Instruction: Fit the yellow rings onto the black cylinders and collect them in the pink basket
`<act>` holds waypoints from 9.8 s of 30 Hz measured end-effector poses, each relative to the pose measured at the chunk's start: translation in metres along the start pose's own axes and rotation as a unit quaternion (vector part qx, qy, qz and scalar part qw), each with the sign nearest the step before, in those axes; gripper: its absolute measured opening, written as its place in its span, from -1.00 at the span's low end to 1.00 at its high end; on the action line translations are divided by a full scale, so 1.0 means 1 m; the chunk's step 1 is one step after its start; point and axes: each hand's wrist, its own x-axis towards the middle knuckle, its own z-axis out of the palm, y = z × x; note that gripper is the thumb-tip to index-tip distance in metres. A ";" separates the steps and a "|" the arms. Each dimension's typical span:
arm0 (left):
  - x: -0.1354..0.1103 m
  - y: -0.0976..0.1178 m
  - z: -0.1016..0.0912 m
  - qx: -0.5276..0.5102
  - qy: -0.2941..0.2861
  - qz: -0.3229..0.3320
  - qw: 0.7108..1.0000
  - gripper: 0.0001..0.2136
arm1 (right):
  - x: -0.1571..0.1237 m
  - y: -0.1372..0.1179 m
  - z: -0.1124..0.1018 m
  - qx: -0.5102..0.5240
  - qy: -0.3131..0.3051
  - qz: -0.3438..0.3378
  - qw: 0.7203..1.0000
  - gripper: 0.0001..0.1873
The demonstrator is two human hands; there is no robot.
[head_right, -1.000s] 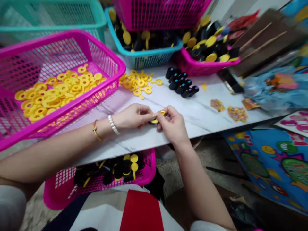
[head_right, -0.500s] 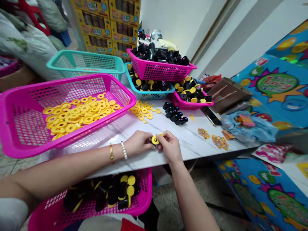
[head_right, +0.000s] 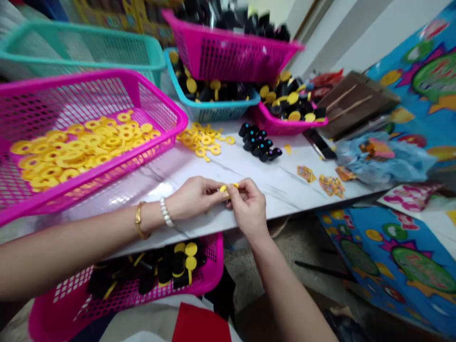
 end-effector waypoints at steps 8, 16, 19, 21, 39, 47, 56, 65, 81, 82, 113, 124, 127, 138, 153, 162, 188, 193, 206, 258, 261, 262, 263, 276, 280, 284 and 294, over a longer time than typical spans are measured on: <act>-0.004 -0.008 0.017 0.087 0.090 0.047 0.991 -0.59 | -0.006 0.001 0.002 -0.036 0.023 -0.020 0.999 -0.75; -0.006 -0.009 0.017 0.138 0.124 0.099 0.978 -0.78 | 0.003 0.007 -0.009 0.105 -0.038 0.040 0.993 -0.66; -0.005 -0.011 0.014 0.098 0.121 0.093 0.983 -0.78 | 0.019 0.008 -0.025 0.168 -0.138 0.136 0.967 -0.62; -0.004 -0.011 0.012 0.082 0.107 0.080 0.988 -0.77 | 0.031 0.004 -0.034 0.157 -0.229 0.174 0.945 -0.62; 0.002 -0.017 0.013 0.235 0.047 0.053 0.969 -0.71 | 0.031 -0.004 -0.030 0.070 -0.279 0.177 0.941 -0.53; 0.002 -0.014 0.019 0.290 0.075 0.039 0.953 -0.67 | 0.015 -0.016 -0.016 -0.123 -0.249 0.062 0.959 -0.77; -0.012 -0.016 -0.009 0.243 -0.153 0.223 0.932 -0.58 | -0.069 -0.026 -0.017 -0.255 -0.239 -0.012 0.937 -0.89; 0.000 -0.027 -0.018 0.012 -0.094 0.088 0.992 -0.83 | -0.076 0.002 -0.022 -0.194 -0.145 -0.053 0.969 -0.89; 0.001 -0.024 -0.017 0.030 -0.099 0.095 0.990 -0.88 | 0.133 0.025 -0.091 -0.361 0.158 -0.046 0.918 -0.56; 0.000 -0.024 -0.017 0.030 -0.099 0.099 0.990 -0.88 | 0.130 0.024 -0.089 -0.368 0.159 -0.046 0.915 -0.59; -0.011 -0.018 -0.023 0.203 0.126 0.029 0.971 -0.81 | 0.040 -0.001 -0.020 -0.361 0.072 -0.245 0.897 -0.58; -0.021 -0.026 -0.044 0.173 0.123 0.010 0.977 -0.81 | 0.053 -0.025 0.049 -0.577 -0.094 -0.225 0.779 -0.83; -0.023 -0.026 -0.047 0.164 0.122 0.009 0.979 -0.82 | 0.029 -0.020 0.034 -0.572 -0.073 -0.228 0.784 -0.86; -0.023 -0.030 -0.050 0.167 0.104 0.039 0.980 -0.80 | 0.012 -0.014 0.028 -0.321 -0.095 -0.202 0.921 -0.94; -0.025 -0.028 -0.042 0.148 0.044 0.050 0.987 -0.86 | 0.026 -0.023 0.033 0.036 -0.160 0.087 0.983 -0.70; -0.025 -0.024 -0.041 0.112 0.040 -0.002 0.993 -0.85 | 0.025 -0.022 0.035 0.034 -0.179 0.122 0.976 -0.71; -0.033 -0.023 -0.024 0.152 0.074 0.082 0.982 -0.84 | 0.008 -0.013 0.022 0.172 -0.212 0.110 0.956 -0.74; -0.026 -0.026 -0.030 0.138 0.043 0.087 0.986 -0.89 | 0.031 -0.019 0.028 0.089 -0.312 0.175 0.930 -0.65; -0.022 -0.029 -0.024 0.217 0.092 0.063 0.970 -0.62 | 0.026 -0.028 0.030 0.019 -0.325 0.155 0.933 -0.60; -0.017 -0.030 -0.040 0.139 0.115 0.012 0.983 -0.67 | 0.120 -0.021 0.031 -0.407 -0.123 -0.247 0.871 -0.76; -0.018 -0.029 -0.041 0.139 0.103 0.023 0.985 -0.74 | 0.124 -0.024 0.025 -0.447 -0.188 -0.218 0.847 -0.79; -0.019 -0.029 -0.041 0.137 0.098 0.028 0.985 -0.76 | 0.120 -0.025 0.021 -0.445 -0.204 -0.205 0.848 -0.82; -0.019 -0.029 -0.041 0.135 0.093 0.031 0.986 -0.77 | 0.116 -0.025 0.017 -0.437 -0.217 -0.191 0.852 -0.84; -0.017 -0.038 -0.038 0.157 0.068 0.049 0.984 -0.76 | 0.032 -0.031 0.014 0.043 -0.208 0.112 0.971 -0.67; -0.016 -0.037 -0.039 0.165 0.067 0.049 0.983 -0.74 | 0.031 -0.028 0.037 0.030 -0.148 0.068 0.986 -0.64; -0.016 -0.037 -0.039 0.161 0.060 0.053 0.984 -0.75 | 0.036 -0.021 0.040 0.078 -0.169 0.115 0.976 -0.63; -0.019 -0.032 -0.038 0.174 0.061 0.042 0.982 -0.78 | 0.035 -0.023 0.040 0.135 -0.161 0.133 0.969 -0.62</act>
